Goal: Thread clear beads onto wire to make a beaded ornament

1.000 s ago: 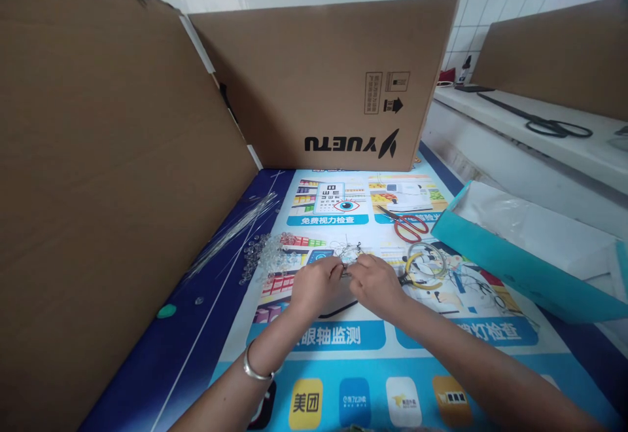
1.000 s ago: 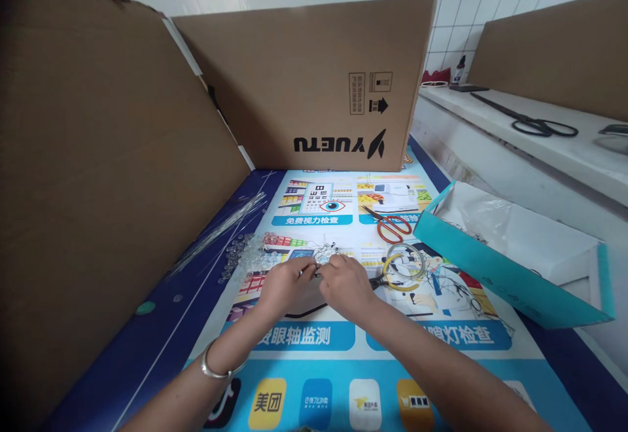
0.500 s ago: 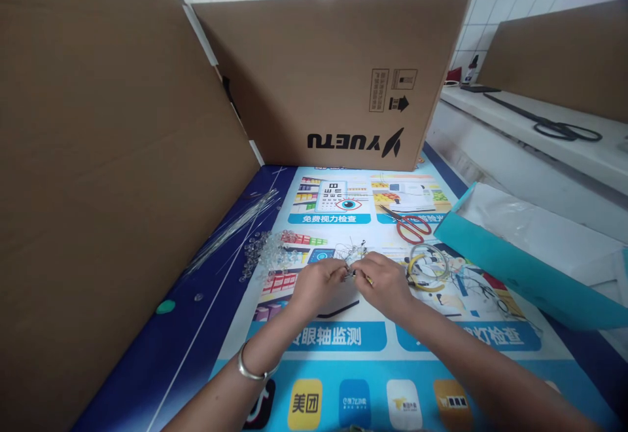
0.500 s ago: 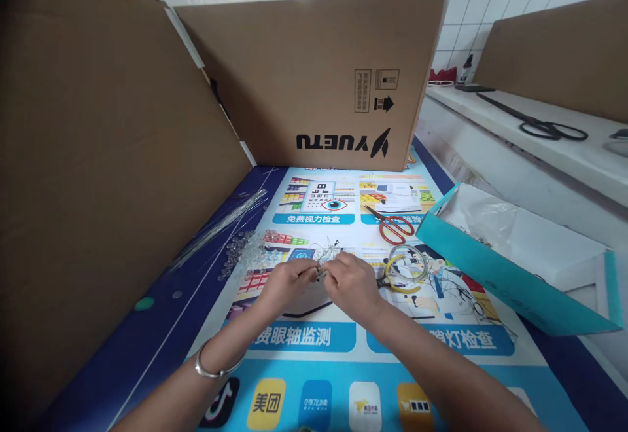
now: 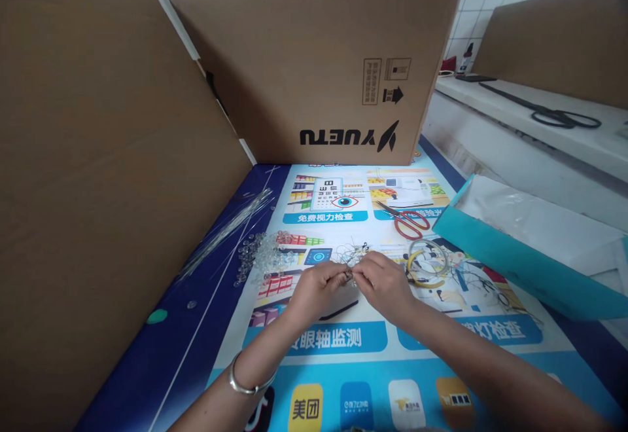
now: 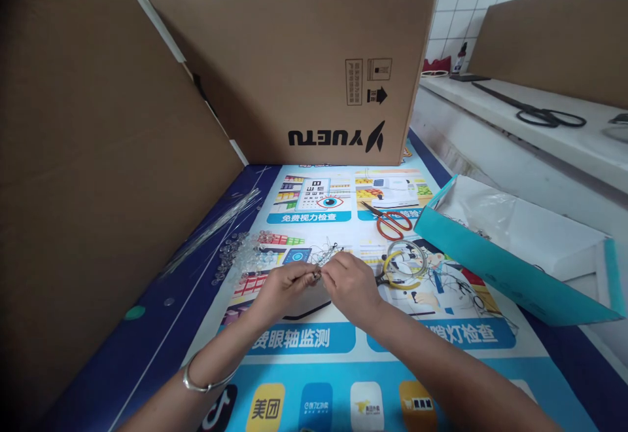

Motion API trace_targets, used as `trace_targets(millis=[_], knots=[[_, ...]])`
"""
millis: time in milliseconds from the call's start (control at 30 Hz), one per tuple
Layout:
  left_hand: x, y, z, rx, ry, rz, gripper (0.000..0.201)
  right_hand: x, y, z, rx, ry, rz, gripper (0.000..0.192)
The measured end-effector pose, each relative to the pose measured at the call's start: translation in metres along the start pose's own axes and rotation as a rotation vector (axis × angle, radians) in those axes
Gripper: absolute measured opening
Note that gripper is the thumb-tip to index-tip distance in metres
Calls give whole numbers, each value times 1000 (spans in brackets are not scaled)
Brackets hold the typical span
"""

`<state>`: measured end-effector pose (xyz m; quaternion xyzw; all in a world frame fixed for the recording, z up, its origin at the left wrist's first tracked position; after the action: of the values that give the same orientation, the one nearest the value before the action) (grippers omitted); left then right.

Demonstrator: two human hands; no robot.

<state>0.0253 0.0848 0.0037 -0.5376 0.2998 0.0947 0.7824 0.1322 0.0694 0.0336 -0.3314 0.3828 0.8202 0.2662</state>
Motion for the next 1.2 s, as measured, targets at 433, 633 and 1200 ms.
trace_targets(millis=[433, 633, 1200], knots=[[-2, -14, 0, 39, 68, 117, 13, 3, -28, 12, 166, 140, -137, 23], [1, -15, -1, 67, 82, 115, 13, 5, -30, 12, 161, 204, -208, 26], [3, -4, -3, 10, 16, 63, 16, -7, -2, 7, -119, 59, -314, 26]])
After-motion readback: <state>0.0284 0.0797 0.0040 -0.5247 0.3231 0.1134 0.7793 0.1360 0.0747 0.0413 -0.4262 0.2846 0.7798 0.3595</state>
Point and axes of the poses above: each hand's wrist, its own z-axis towards the middle knuckle, its own x-axis out of the palm, y = z × x, the point moved 9 cm from there along z, towards the middle knuckle, and after that the axes turned 5 degrees about x, right-handed, at the moved point
